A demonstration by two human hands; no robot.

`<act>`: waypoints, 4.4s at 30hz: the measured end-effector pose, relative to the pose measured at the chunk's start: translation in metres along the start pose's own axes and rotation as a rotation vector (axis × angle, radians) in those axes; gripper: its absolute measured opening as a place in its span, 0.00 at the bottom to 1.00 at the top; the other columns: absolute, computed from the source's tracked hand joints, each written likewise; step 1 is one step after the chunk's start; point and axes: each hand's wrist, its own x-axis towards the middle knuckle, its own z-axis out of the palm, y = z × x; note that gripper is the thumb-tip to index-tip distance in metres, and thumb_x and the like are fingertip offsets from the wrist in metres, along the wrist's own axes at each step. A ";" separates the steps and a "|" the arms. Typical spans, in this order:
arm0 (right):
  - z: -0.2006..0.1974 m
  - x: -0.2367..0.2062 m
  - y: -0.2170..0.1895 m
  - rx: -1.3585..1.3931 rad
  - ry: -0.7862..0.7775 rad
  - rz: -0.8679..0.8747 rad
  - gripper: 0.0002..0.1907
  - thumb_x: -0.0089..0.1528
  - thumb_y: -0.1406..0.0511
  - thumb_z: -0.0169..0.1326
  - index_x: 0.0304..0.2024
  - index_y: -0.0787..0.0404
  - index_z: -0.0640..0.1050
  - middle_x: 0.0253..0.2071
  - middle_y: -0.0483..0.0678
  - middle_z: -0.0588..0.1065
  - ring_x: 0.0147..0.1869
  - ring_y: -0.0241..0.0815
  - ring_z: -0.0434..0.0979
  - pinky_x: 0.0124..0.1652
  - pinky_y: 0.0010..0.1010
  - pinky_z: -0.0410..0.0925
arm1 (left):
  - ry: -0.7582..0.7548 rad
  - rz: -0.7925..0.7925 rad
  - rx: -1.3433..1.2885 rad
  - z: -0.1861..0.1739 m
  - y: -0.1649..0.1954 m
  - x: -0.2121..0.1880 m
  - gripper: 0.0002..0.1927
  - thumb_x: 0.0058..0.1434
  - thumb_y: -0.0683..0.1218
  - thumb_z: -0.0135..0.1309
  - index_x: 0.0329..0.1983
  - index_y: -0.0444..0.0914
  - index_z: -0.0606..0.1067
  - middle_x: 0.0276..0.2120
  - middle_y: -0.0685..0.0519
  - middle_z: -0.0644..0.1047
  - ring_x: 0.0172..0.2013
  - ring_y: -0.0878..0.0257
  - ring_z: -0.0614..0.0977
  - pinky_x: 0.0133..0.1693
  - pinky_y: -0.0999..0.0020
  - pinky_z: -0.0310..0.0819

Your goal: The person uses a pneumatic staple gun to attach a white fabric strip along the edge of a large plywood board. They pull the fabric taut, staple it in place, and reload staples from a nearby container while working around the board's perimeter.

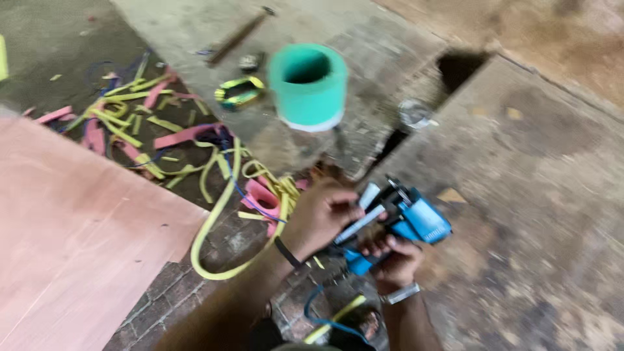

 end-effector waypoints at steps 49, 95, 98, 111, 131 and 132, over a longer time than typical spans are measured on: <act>0.536 -0.337 0.975 -0.531 -0.293 0.128 0.09 0.55 0.71 0.56 0.39 0.64 0.76 0.19 0.49 0.68 0.22 0.44 0.68 0.27 0.37 0.65 | -0.282 -0.285 0.305 -0.979 -0.261 -0.663 0.22 0.68 0.62 0.44 0.38 0.43 0.81 0.29 0.51 0.84 0.29 0.57 0.86 0.34 0.60 0.79; 0.863 -0.634 1.379 -0.764 0.174 -0.239 0.09 0.57 0.69 0.64 0.32 0.63 0.75 0.25 0.44 0.72 0.26 0.37 0.71 0.27 0.30 0.67 | -0.129 -0.239 -0.005 -1.326 -0.360 -0.903 0.26 0.71 0.57 0.39 0.43 0.32 0.80 0.32 0.42 0.83 0.34 0.54 0.86 0.41 0.60 0.78; 0.861 -0.641 1.378 -0.704 0.118 -0.278 0.09 0.56 0.70 0.63 0.31 0.63 0.74 0.25 0.44 0.72 0.26 0.37 0.71 0.28 0.31 0.68 | -0.158 -0.403 -0.047 -1.338 -0.334 -0.915 0.28 0.73 0.57 0.39 0.43 0.30 0.80 0.31 0.38 0.81 0.32 0.49 0.83 0.38 0.54 0.76; 0.754 -0.619 1.319 -0.917 0.110 -0.355 0.09 0.52 0.75 0.58 0.35 0.68 0.74 0.24 0.48 0.71 0.23 0.43 0.71 0.25 0.34 0.65 | -0.122 0.278 0.541 -1.375 -0.228 -0.946 0.28 0.70 0.58 0.39 0.60 0.32 0.70 0.53 0.41 0.78 0.50 0.44 0.81 0.47 0.52 0.75; 0.717 -0.576 1.259 -0.870 -0.069 -0.123 0.12 0.52 0.73 0.60 0.38 0.67 0.78 0.23 0.48 0.75 0.23 0.39 0.74 0.25 0.30 0.68 | -0.622 -0.441 0.710 -1.380 -0.186 -0.929 0.47 0.53 0.60 0.55 0.67 0.31 0.53 0.54 0.32 0.72 0.51 0.44 0.80 0.52 0.56 0.75; 0.710 -0.573 1.247 -0.909 -0.045 -0.129 0.10 0.53 0.70 0.61 0.37 0.67 0.79 0.23 0.47 0.76 0.23 0.38 0.74 0.25 0.29 0.68 | -0.627 -0.449 0.740 -1.378 -0.179 -0.924 0.54 0.54 0.61 0.56 0.74 0.31 0.45 0.60 0.31 0.68 0.55 0.45 0.78 0.55 0.59 0.74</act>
